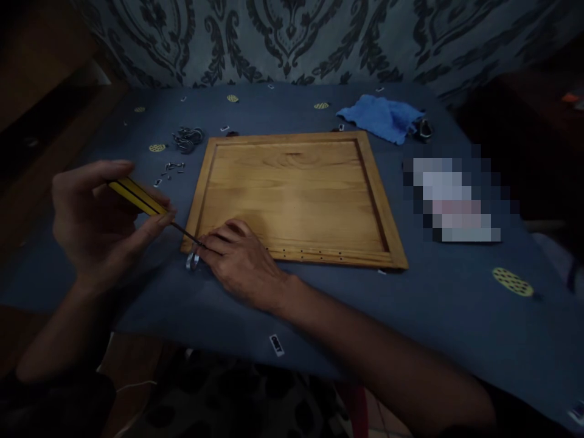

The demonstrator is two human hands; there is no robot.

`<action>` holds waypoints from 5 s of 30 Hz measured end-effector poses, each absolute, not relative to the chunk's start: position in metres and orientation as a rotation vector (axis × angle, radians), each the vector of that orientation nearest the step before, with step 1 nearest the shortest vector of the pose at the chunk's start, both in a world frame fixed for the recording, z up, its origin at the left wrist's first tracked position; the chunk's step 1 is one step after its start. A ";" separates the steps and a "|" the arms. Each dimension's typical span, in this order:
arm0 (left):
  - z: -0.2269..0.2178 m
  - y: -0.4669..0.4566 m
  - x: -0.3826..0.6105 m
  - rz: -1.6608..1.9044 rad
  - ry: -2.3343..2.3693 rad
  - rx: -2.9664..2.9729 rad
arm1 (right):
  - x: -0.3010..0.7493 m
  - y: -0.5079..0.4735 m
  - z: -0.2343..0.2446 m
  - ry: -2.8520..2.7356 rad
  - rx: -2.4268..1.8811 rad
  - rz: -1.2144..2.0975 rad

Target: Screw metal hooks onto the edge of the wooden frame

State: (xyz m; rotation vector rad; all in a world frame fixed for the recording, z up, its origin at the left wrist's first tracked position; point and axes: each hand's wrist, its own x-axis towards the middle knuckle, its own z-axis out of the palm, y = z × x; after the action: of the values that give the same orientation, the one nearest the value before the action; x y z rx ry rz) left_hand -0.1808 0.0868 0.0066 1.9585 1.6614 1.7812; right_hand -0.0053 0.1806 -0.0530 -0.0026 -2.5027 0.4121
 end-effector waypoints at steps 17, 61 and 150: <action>0.016 0.084 -0.177 1.577 1.435 1.980 | -0.006 0.180 -0.053 -2.502 -0.019 0.392; 0.016 0.088 -0.176 1.697 1.568 2.008 | -0.006 0.180 -0.056 -2.473 -0.012 0.426; 0.007 0.088 -0.200 1.603 1.540 2.305 | -0.006 0.181 -0.055 -2.508 0.001 0.422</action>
State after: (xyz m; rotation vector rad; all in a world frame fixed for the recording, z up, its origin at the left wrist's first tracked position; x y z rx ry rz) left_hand -0.2003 0.0882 0.0068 2.3052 1.5403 1.6025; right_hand -0.0057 0.1815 -0.0549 0.0013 -2.5076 0.4219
